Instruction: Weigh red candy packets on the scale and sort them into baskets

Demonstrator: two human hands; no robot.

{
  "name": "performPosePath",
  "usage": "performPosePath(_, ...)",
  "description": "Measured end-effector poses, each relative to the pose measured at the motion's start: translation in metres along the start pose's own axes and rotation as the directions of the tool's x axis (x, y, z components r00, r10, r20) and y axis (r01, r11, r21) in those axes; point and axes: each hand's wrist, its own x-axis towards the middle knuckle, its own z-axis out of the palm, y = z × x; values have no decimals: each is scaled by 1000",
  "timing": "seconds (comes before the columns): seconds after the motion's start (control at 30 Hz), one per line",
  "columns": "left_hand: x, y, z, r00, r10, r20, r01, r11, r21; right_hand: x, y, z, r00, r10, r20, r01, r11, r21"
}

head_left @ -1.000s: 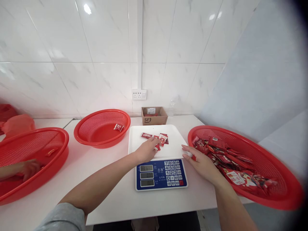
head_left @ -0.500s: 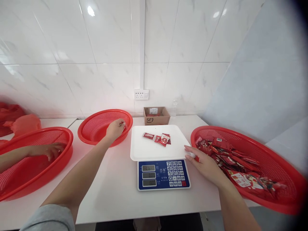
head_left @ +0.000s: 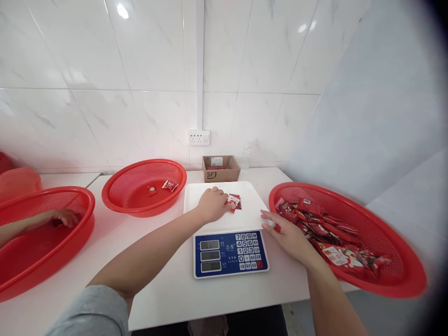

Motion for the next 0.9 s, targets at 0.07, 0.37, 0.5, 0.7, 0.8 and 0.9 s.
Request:
performPosePath(0.07, 7, 13, 6, 1000, 16, 24, -16, 1000, 18, 0, 0, -1, 1000, -10, 4, 10, 1000, 2)
performPosePath(0.37, 7, 18, 13, 993, 68, 93, -63, 996, -60, 0, 3, 1, 999, -35, -15, 35, 999, 1)
performPosePath(0.5, -1, 20, 17, 994, 66, 83, -54, 988, -142, 0, 5, 3, 999, -33, -22, 33, 999, 1)
performPosePath(0.7, -9, 8, 6, 999, -40, -23, 34, 970, -241, -1, 2, 1, 1000, -14, -9, 14, 1000, 9)
performPosePath(0.8, -13, -21, -15, 984, -145, -105, 119, 967, -226, -2, 1, 0, 1000, -14, -8, 14, 1000, 9)
performPosePath(0.9, -22, -66, -39, 945, -268, -186, 238, 957, -165, -2, 1, 1, 1000, -25, -13, 25, 1000, 0)
